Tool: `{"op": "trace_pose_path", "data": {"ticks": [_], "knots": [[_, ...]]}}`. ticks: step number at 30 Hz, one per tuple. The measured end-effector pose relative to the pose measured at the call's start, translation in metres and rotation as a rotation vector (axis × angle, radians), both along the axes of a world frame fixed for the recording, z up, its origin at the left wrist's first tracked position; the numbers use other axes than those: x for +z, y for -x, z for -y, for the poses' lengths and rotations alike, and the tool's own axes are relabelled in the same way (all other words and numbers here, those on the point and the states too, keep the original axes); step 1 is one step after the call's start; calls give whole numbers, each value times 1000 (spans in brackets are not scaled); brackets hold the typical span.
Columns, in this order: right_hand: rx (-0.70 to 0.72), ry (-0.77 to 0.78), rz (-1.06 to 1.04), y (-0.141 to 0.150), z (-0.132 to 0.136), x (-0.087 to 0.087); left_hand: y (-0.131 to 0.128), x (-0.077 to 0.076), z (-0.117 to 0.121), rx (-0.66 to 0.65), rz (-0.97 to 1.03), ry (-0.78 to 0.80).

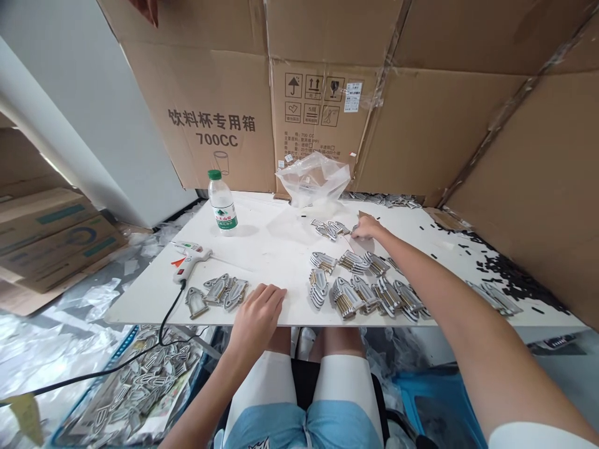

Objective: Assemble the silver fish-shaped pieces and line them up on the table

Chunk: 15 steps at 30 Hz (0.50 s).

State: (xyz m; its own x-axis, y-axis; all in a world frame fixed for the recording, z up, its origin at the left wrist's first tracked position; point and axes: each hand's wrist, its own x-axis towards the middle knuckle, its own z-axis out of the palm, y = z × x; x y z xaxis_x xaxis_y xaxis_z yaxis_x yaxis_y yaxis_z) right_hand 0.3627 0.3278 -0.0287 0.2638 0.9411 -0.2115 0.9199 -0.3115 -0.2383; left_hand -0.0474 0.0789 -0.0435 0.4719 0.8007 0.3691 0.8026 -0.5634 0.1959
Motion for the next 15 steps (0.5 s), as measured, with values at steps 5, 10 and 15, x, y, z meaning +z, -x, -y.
{"op": "trace_pose_path", "data": {"ticks": [5,10,15], "knots": [[-48,-28,-41,3,-1,1,-1,2,1,17,-20,-30],[-141,-72,-110,8,3,0,-1,2,-1,22,14,-59],[-246,-134,-170,16,11,2,1,-3,-3,42,34,-116]]}}
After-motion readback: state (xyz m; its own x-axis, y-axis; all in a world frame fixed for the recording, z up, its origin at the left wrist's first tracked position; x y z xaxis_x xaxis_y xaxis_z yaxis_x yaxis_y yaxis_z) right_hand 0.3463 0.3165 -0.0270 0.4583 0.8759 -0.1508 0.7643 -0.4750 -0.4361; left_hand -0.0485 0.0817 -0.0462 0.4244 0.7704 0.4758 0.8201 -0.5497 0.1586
